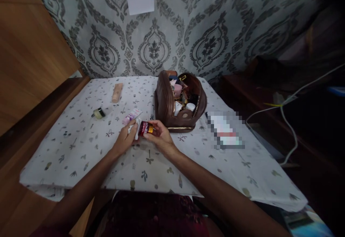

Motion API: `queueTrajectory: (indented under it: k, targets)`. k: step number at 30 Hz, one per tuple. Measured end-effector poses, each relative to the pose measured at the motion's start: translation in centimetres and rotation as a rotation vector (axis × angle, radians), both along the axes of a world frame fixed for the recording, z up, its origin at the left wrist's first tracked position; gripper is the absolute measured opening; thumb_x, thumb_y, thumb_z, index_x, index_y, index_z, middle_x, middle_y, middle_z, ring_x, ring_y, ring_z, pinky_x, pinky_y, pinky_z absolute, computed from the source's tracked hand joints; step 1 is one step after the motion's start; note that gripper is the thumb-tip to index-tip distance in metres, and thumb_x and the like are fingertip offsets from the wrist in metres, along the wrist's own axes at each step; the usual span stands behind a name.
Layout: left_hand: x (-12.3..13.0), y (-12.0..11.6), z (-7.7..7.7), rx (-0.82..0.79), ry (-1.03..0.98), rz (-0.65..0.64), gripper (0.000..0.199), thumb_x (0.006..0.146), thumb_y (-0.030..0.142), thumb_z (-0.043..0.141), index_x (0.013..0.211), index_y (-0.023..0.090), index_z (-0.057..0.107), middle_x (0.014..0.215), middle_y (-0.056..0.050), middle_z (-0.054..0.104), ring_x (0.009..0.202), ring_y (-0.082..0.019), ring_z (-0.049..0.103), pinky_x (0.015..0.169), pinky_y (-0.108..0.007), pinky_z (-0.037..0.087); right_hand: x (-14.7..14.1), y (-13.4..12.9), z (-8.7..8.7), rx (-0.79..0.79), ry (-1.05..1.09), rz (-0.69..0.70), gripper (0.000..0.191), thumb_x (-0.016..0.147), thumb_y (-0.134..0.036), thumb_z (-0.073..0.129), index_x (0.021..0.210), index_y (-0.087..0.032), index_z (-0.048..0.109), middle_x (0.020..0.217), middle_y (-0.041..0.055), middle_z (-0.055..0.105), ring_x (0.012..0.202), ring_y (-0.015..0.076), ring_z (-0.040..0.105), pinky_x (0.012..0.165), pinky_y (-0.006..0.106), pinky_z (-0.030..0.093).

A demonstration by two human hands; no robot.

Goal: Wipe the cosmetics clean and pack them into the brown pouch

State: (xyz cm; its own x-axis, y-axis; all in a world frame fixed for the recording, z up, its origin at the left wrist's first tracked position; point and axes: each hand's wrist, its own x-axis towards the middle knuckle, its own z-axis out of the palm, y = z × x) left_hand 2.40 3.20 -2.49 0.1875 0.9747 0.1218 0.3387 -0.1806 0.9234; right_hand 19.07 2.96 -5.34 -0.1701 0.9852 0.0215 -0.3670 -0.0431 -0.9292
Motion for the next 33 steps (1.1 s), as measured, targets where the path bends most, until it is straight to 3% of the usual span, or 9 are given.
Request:
queueTrajectory:
  k: [4,7,9,11,17,21,25,29,33]
  targets:
    - [0.0,-0.4,-0.1,0.057,0.075,-0.031,0.054,0.099,0.053,0.035,0.131,0.014,0.056,0.072,-0.001,0.065,0.047,-0.012,0.051,0.049,-0.026,0.047,0.0,0.1,-0.2,0.061,-0.07,-0.039,0.057,0.059,-0.037,0.088,0.104,-0.025,0.055,0.106,0.0009,0.066,0.094,0.0165,0.065,0.088,0.032,0.053]
    - [-0.1,-0.5,-0.6,0.302,0.184,-0.043,0.051,0.101,0.045,0.036,0.139,0.015,0.052,0.114,-0.013,0.069,0.094,-0.022,0.068,0.085,-0.036,0.057,-0.1,0.2,-0.6,0.102,-0.132,-0.069,0.056,0.06,-0.037,0.086,0.104,-0.025,0.055,0.105,0.0015,0.066,0.093,0.0169,0.065,0.082,0.03,0.054]
    - [-0.2,-0.4,-0.9,0.465,0.277,-0.088,0.046,0.102,0.038,0.037,0.141,0.018,0.051,0.135,-0.014,0.061,0.125,-0.025,0.057,0.107,-0.043,0.047,0.0,0.2,-1.0,0.139,-0.183,-0.077,0.054,0.062,-0.037,0.085,0.105,-0.024,0.056,0.103,0.0018,0.067,0.088,0.0168,0.065,0.078,0.03,0.054]
    - [-0.3,-0.4,-1.3,0.557,0.369,-0.121,0.044,0.103,0.033,0.037,0.143,0.021,0.05,0.141,-0.014,0.056,0.134,-0.024,0.051,0.112,-0.044,0.043,0.1,0.2,-1.4,0.192,-0.261,-0.089,0.052,0.065,-0.036,0.083,0.108,-0.023,0.057,0.101,0.0021,0.067,0.084,0.0166,0.065,0.075,0.03,0.054]
    - [-0.5,-0.3,-1.5,0.578,0.48,-0.14,0.043,0.102,0.031,0.038,0.14,0.018,0.054,0.127,-0.014,0.064,0.119,-0.024,0.061,0.103,-0.041,0.051,0.5,-0.5,-1.9,0.554,-0.607,-0.162,0.045,0.077,-0.02,0.076,0.118,-0.023,0.061,0.113,0.0075,0.066,0.102,0.0231,0.064,0.083,0.036,0.057]
    - [-0.7,-0.1,-0.7,0.422,0.343,-0.161,0.043,0.103,0.036,0.038,0.131,0.015,0.062,0.117,-0.014,0.069,0.11,-0.024,0.065,0.098,-0.04,0.052,0.8,-0.9,-1.6,0.784,-0.776,-0.127,0.049,0.083,-0.016,0.073,0.128,-0.026,0.058,0.124,0.0098,0.064,0.117,0.0263,0.06,0.102,0.044,0.051]
    - [-1.0,0.3,-0.1,0.2,0.155,-0.186,0.045,0.101,0.043,0.04,0.121,0.015,0.068,0.118,-0.012,0.071,0.112,-0.025,0.065,0.101,-0.038,0.05,0.9,-1.1,-1.3,0.892,-0.812,-0.123,0.049,0.087,-0.017,0.069,0.133,-0.028,0.056,0.131,0.0102,0.061,0.123,0.0258,0.057,0.105,0.044,0.049]
    - [-1.1,0.4,0.0,0.083,0.038,-0.181,0.045,0.1,0.048,0.043,0.116,0.015,0.068,0.114,-0.009,0.072,0.107,-0.024,0.065,0.097,-0.035,0.05,0.6,-1.0,-1.4,0.791,-0.722,-0.114,0.051,0.086,-0.026,0.073,0.133,-0.026,0.054,0.128,0.0111,0.061,0.119,0.0259,0.059,0.102,0.044,0.051]
    - [-0.7,0.1,-0.4,0.223,0.091,-0.057,0.039,0.1,0.043,0.043,0.116,0.014,0.065,0.112,-0.01,0.07,0.104,-0.022,0.064,0.095,-0.034,0.049,0.2,-0.6,-1.8,0.46,-0.585,-0.13,0.062,0.075,-0.033,0.083,0.129,-0.022,0.054,0.122,0.0115,0.062,0.103,0.0242,0.065,0.086,0.039,0.058]
